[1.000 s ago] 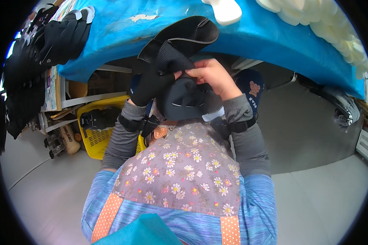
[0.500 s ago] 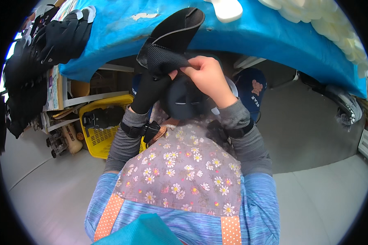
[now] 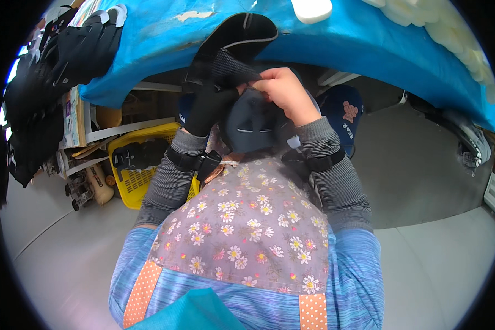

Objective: Insert foam padding into the ankle collar and tongue area of a shoe upper.

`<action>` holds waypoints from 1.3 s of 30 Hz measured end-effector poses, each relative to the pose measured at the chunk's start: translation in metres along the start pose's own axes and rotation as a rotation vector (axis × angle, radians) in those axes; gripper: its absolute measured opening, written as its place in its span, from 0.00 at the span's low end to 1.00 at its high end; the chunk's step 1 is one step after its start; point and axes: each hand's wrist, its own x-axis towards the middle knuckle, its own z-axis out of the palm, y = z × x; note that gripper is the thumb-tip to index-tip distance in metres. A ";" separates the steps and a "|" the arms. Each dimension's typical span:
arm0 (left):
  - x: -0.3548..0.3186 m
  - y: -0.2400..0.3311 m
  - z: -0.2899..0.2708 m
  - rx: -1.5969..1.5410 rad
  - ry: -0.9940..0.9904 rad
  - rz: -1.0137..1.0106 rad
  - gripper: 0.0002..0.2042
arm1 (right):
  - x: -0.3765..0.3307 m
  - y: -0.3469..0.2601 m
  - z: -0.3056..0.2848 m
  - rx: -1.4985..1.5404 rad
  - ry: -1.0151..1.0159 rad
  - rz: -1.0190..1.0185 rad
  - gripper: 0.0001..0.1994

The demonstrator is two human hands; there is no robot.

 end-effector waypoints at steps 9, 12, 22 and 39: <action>-0.012 -0.020 0.007 -0.277 0.270 0.063 0.12 | -0.018 -0.009 0.011 -0.168 0.019 -0.163 0.10; -0.007 -0.018 0.005 -0.407 0.205 0.098 0.13 | -0.019 -0.012 0.011 -0.188 -0.002 -0.138 0.10; 0.005 -0.018 0.011 -0.378 0.075 -0.018 0.16 | -0.004 0.013 0.006 -0.041 0.013 -0.117 0.09; 0.004 -0.025 0.014 -0.531 0.088 0.065 0.18 | -0.008 0.015 0.011 -0.076 0.038 -0.158 0.09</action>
